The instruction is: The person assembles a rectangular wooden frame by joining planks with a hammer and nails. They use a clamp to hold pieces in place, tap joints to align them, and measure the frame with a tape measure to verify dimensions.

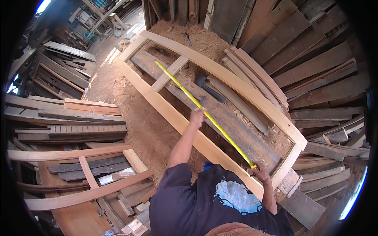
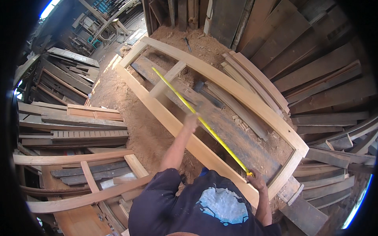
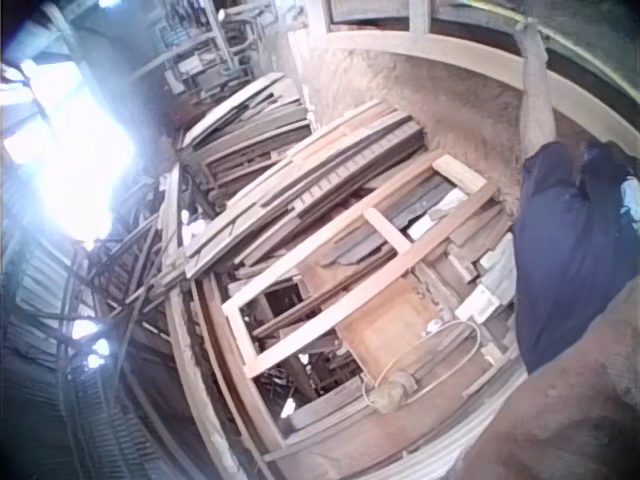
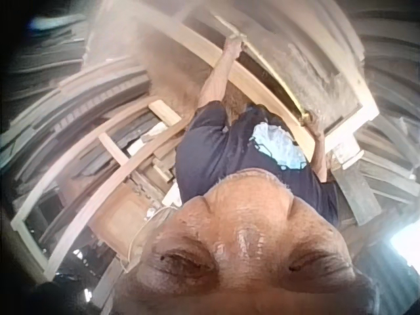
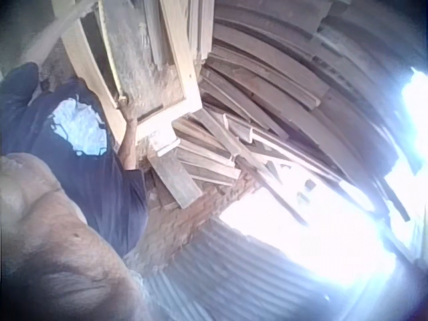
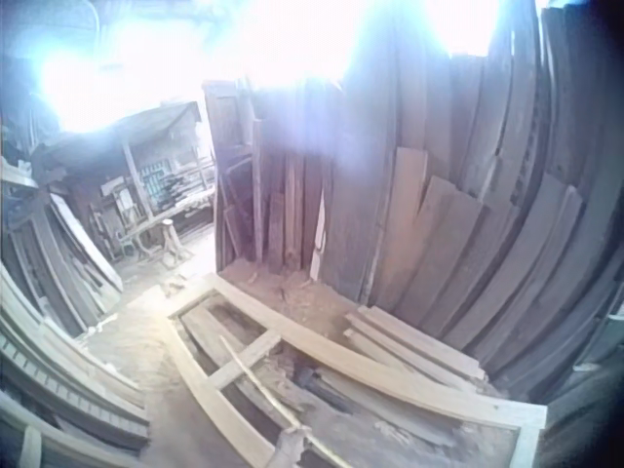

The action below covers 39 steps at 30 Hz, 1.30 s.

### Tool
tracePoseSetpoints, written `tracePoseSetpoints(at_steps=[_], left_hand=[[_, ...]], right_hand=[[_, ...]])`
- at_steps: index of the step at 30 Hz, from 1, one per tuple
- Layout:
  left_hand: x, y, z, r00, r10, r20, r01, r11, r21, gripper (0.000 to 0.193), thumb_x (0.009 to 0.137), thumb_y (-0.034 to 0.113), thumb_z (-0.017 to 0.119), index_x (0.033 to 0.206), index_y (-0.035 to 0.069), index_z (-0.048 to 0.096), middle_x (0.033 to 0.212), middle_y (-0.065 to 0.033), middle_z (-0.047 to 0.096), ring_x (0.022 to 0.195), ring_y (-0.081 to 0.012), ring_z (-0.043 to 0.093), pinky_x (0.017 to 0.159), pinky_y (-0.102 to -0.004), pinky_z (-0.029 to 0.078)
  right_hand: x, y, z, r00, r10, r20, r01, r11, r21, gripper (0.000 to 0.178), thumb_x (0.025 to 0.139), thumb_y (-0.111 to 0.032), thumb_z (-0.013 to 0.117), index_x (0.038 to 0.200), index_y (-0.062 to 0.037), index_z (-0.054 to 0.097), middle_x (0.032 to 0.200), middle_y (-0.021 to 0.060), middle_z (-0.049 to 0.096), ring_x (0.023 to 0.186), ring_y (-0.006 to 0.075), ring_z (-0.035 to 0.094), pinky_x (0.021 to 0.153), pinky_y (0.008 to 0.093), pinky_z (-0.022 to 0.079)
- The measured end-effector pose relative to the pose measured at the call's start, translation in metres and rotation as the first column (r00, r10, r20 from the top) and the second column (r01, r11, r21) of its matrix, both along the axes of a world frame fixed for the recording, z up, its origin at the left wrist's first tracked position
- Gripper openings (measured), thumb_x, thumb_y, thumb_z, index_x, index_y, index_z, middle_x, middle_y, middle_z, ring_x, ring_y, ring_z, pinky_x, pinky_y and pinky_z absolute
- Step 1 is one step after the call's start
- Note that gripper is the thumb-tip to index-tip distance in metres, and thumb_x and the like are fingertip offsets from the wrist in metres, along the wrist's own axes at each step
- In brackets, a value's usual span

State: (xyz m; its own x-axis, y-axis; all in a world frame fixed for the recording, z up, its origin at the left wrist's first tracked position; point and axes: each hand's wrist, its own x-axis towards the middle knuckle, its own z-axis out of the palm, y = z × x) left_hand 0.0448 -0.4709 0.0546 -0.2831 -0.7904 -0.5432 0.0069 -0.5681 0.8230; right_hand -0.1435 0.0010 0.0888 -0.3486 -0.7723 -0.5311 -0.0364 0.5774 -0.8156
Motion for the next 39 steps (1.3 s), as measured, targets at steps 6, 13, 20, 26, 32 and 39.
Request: tracePoseSetpoints(at_steps=[6,13,20,26,32,39], left_hand=[[0.066,-0.141,0.040,0.955,0.295,-0.042,-0.297,0.952,-0.068,0.010,0.100,0.015,0.060,0.105,0.009,0.067,0.088,-0.0037,0.066,0.075,-0.0159,0.060,0.059,-0.0345,0.052],[0.004,-0.007,0.030,0.996,-0.050,-0.072,0.049,0.999,-0.017,0.013,0.100,0.021,0.064,0.099,0.009,0.068,0.090,-0.0036,0.070,0.064,-0.0125,0.060,0.052,-0.0288,0.051],[-0.019,0.004,0.009,0.983,-0.154,-0.103,0.155,0.988,-0.006,0.017,0.102,0.025,0.061,0.105,0.008,0.064,0.090,-0.0050,0.069,0.064,-0.0131,0.062,0.056,-0.0295,0.053],[-0.006,-0.124,0.018,0.999,-0.014,-0.048,0.011,0.998,-0.059,0.016,0.102,0.020,0.060,0.096,0.008,0.067,0.081,-0.0050,0.069,0.058,-0.0132,0.061,0.047,-0.0290,0.049],[0.038,-0.227,-0.006,0.979,0.202,-0.034,-0.203,0.979,-0.029,0.009,0.101,0.014,0.060,0.100,0.008,0.066,0.091,-0.0052,0.068,0.075,-0.0182,0.065,0.064,-0.0350,0.054],[0.033,-0.195,-0.027,0.990,0.102,-0.100,-0.101,0.995,0.015,0.013,0.101,0.017,0.060,0.103,0.004,0.064,0.088,-0.0071,0.071,0.065,-0.0160,0.064,0.054,-0.0306,0.053]], right_hand=[[-0.002,0.085,0.006,0.965,-0.132,0.227,0.070,0.962,0.265,0.037,0.080,-0.010,0.074,0.116,-0.0018,0.070,0.089,0.0025,0.066,0.075,0.0103,0.061,0.066,0.0278,0.050],[0.021,-0.105,-0.005,0.991,0.105,-0.085,-0.109,0.993,-0.046,0.047,0.084,-0.025,0.072,0.125,-0.0039,0.066,0.092,0.0092,0.070,0.078,0.0167,0.065,0.073,0.0351,0.052],[0.043,-0.270,0.042,0.962,0.090,-0.257,-0.122,0.987,-0.109,0.053,0.088,-0.029,0.067,0.134,-0.0042,0.059,0.115,0.0217,0.069,0.107,0.0351,0.066,0.097,0.0412,0.049],[0.029,-0.192,0.041,0.969,0.121,-0.213,-0.116,0.993,0.038,0.055,0.087,-0.028,0.067,0.136,-0.0050,0.058,0.125,0.0245,0.064,0.120,0.0374,0.060,0.104,0.0422,0.045],[0.028,-0.128,0.056,0.969,0.181,-0.169,-0.163,0.980,0.117,0.053,0.085,-0.028,0.070,0.131,-0.0039,0.060,0.120,0.0235,0.066,0.116,0.0365,0.063,0.100,0.0432,0.048],[0.041,-0.229,0.067,0.921,0.195,-0.338,-0.180,0.981,0.075,0.049,0.085,-0.029,0.068,0.126,-0.0014,0.062,0.115,0.0257,0.067,0.110,0.0402,0.064,0.096,0.0452,0.050]])
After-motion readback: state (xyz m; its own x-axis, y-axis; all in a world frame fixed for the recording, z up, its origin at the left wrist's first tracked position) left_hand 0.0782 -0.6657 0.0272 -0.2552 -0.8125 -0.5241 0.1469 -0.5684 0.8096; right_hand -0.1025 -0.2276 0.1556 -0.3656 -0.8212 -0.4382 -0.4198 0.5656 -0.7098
